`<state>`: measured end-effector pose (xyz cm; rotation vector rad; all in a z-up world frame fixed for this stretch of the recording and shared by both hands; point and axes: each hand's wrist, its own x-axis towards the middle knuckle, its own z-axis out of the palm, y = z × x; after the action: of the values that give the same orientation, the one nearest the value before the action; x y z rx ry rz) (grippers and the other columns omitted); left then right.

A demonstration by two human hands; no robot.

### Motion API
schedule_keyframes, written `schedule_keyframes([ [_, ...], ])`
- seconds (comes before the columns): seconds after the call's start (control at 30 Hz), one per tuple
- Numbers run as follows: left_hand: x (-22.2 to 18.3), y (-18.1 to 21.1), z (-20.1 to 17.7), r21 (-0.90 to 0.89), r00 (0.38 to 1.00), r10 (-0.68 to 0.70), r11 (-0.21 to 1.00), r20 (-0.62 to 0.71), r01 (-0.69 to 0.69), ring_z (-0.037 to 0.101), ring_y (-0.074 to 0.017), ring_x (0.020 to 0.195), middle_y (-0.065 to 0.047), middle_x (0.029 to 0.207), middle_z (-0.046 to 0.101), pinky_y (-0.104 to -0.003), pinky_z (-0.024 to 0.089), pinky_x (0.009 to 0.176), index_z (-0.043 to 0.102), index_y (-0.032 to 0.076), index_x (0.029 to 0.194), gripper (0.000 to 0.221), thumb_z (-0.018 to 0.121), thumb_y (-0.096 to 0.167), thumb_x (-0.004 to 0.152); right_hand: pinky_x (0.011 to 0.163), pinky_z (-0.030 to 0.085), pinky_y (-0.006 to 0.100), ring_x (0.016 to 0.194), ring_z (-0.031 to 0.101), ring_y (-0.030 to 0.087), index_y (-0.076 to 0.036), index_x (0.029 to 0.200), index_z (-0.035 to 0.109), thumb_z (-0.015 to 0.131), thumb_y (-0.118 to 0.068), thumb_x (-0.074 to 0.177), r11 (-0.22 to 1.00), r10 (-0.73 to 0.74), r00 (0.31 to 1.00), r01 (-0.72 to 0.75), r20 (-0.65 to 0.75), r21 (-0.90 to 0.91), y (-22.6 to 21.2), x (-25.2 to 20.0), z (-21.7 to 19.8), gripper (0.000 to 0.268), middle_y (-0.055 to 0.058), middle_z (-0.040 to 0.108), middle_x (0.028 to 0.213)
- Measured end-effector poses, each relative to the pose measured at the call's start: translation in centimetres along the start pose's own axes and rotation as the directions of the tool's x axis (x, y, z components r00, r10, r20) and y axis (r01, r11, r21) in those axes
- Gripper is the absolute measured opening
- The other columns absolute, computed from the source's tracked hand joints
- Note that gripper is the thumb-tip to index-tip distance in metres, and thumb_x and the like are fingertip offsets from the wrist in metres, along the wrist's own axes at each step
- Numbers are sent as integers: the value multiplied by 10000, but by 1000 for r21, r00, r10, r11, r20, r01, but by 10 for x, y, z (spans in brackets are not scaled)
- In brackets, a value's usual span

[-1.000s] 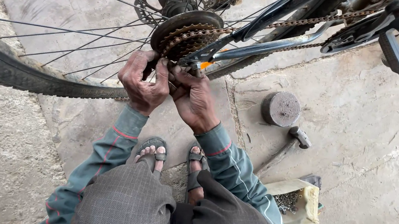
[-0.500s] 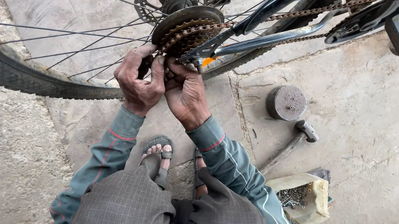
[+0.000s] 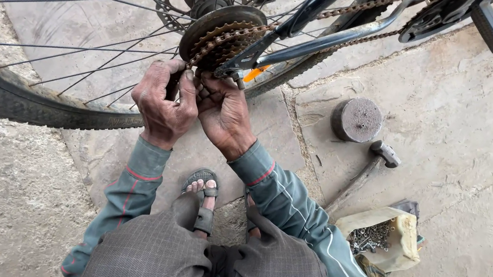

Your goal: The person is repairing a bicycle chain using a hammer and a metal base to remove and reinsert chain pins.

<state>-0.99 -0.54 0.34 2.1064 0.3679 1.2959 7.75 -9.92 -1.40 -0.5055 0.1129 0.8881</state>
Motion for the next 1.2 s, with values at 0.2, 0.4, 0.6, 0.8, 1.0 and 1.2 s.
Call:
schedule_keyframes([
  [0.2, 2, 6, 1, -22, 1000, 3, 1000, -23, -4, 686, -212, 765, -131, 972, 705, -320, 530, 659, 694, -40, 1135, 168, 682, 8, 974, 904, 548, 334, 911, 670, 167, -46, 1057, 690, 630, 14, 916, 1000, -5, 1000, 5, -6, 27, 8, 13, -18, 165, 42, 723, 963],
  [0.4, 2, 1, -3, -6, 1000, 4, 1000, 9, -4, 716, -278, 862, -145, 994, 692, -372, 578, 763, 671, -25, 1111, 136, 677, 22, 983, 827, 536, 340, 867, 662, 179, -46, 1048, 692, 626, -11, 921, 997, 14, 1000, -16, 28, 69, 13, 18, -22, 147, 60, 719, 941],
  [0.6, 10, 5, -9, 42, 998, 18, 999, 58, -21, 712, -310, 862, -161, 982, 695, -401, 574, 765, 681, -26, 1091, 151, 685, 33, 952, 867, 549, 308, 908, 666, 162, -37, 1064, 668, 626, 25, 918, 999, 20, 1000, -20, 11, 31, 6, 6, -3, 164, 49, 716, 981],
  [0.8, 9, -1, -8, 68, 998, 34, 997, 59, -38, 700, -275, 827, -144, 984, 697, -368, 552, 708, 686, -21, 1097, 153, 685, 31, 953, 826, 549, 321, 867, 647, 169, -40, 1073, 667, 640, 13, 926, 999, 2, 1000, -3, 28, 43, 12, 14, -12, 159, 57, 701, 951],
  [1.0, 11, 5, -9, 26, 997, -30, 999, 70, 28, 637, -193, 692, -107, 891, 668, -319, 486, 600, 694, -23, 1038, 105, 688, 16, 940, 818, 544, 319, 865, 637, 154, -39, 1058, 667, 643, -6, 926, 999, 31, 999, -30, -13, 38, 11, 11, -9, 138, 43, 694, 941],
  [1.2, 11, 3, -8, 46, 997, -31, 999, 70, 28, 605, -180, 658, -96, 869, 656, -317, 463, 577, 697, -21, 1030, 112, 691, 9, 922, 801, 534, 312, 859, 634, 159, -39, 1055, 669, 636, 0, 912, 996, 42, 999, -43, 22, 74, 12, 15, -14, 152, 47, 693, 946],
])
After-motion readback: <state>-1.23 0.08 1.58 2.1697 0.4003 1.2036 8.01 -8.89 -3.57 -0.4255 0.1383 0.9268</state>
